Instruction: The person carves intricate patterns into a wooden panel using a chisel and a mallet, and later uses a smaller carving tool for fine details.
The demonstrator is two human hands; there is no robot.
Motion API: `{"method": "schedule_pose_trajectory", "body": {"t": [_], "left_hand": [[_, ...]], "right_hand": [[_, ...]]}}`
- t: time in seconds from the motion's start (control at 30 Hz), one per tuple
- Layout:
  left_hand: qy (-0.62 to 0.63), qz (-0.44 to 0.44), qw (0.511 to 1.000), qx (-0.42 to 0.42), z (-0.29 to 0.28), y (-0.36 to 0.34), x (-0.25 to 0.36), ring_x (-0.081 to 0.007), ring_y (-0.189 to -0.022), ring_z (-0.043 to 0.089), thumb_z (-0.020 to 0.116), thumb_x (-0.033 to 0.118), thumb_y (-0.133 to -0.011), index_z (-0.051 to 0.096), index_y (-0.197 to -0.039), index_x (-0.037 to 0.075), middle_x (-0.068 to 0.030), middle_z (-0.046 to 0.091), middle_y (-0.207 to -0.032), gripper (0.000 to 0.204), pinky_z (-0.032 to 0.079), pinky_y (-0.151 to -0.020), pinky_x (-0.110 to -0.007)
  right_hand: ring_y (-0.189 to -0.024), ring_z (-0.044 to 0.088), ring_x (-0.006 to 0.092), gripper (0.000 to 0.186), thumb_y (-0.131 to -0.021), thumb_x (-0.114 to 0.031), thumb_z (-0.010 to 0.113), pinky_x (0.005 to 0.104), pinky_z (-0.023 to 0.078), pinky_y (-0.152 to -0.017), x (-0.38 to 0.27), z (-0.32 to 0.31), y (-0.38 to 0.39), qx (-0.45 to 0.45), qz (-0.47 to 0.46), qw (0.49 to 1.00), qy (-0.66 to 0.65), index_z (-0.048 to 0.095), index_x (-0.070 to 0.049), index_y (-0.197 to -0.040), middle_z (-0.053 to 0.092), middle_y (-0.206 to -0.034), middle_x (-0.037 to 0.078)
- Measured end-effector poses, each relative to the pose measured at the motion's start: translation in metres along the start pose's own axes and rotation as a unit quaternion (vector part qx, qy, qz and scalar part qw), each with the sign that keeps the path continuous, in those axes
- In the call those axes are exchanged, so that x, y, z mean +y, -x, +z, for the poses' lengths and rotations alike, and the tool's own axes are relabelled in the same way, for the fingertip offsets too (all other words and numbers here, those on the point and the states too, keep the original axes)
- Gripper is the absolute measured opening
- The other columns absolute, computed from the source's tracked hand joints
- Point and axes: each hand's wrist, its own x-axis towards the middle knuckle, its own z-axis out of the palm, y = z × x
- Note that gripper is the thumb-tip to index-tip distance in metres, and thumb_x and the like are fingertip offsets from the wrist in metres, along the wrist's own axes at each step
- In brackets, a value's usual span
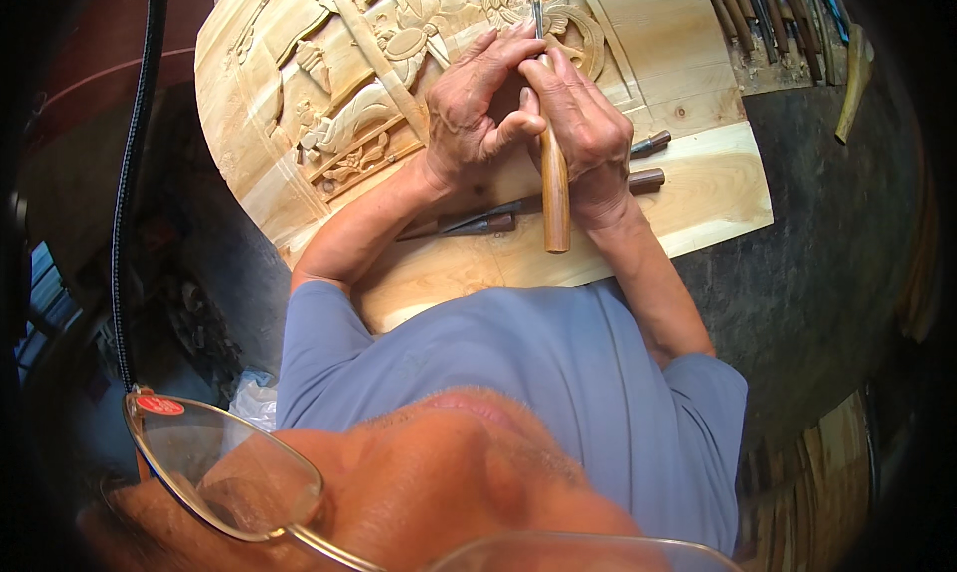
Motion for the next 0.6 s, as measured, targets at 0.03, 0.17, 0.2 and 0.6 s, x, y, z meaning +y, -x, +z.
{"method": "schedule_pose_trajectory", "body": {"t": [0.03,0.17,0.2,0.6], "left_hand": [[-0.003,0.006,1.000,0.000,-0.0007,-0.0007,-0.0002,-0.0421,-0.119,0.069,0.068,0.073,-0.086,0.068,-0.124,0.001,-0.0255,0.072,-0.121,0.081,0.048,-0.112,-0.052],[0.008,0.015,1.000,0.005,-0.0028,-0.0011,-0.0009,-0.0408,-0.117,0.070,0.069,0.075,-0.084,0.070,-0.122,0.001,-0.0253,0.073,-0.121,0.083,0.050,-0.110,-0.052],[0.013,0.011,1.000,0.004,-0.0031,-0.0014,-0.0005,-0.0406,-0.117,0.071,0.068,0.075,-0.085,0.070,-0.123,0.001,-0.0253,0.073,-0.121,0.084,0.050,-0.110,-0.052],[0.008,-0.004,1.000,-0.017,-0.0031,-0.0003,-0.0023,-0.0386,-0.120,0.070,0.067,0.075,-0.086,0.067,-0.129,0.002,-0.0228,0.071,-0.128,0.085,0.049,-0.111,-0.050]], "right_hand": [[-0.104,0.075,0.0405,0.026,-0.089,0.000,0.072,0.0425,0.062,-0.085,0.0005,-0.0007,0.0002,-0.001,-0.004,1.000,0.001,0.071,0.000,-0.115,0.074,-0.109,0.027],[-0.103,0.075,0.0417,0.026,-0.089,0.000,0.072,0.0429,0.062,-0.085,-0.0018,-0.0054,-0.0019,-0.010,0.000,1.000,-0.009,0.070,0.001,-0.115,0.074,-0.109,0.028],[-0.103,0.075,0.0418,0.026,-0.089,0.000,0.072,0.0430,0.062,-0.085,-0.0025,-0.0057,-0.0026,-0.012,0.004,1.000,-0.012,0.070,0.001,-0.115,0.074,-0.109,0.028],[-0.099,0.076,0.0389,0.028,-0.088,0.003,0.071,0.0404,0.063,-0.080,0.0017,-0.0028,-0.0034,-0.004,0.005,1.000,-0.014,0.070,-0.001,-0.116,0.073,-0.113,0.027]]}}
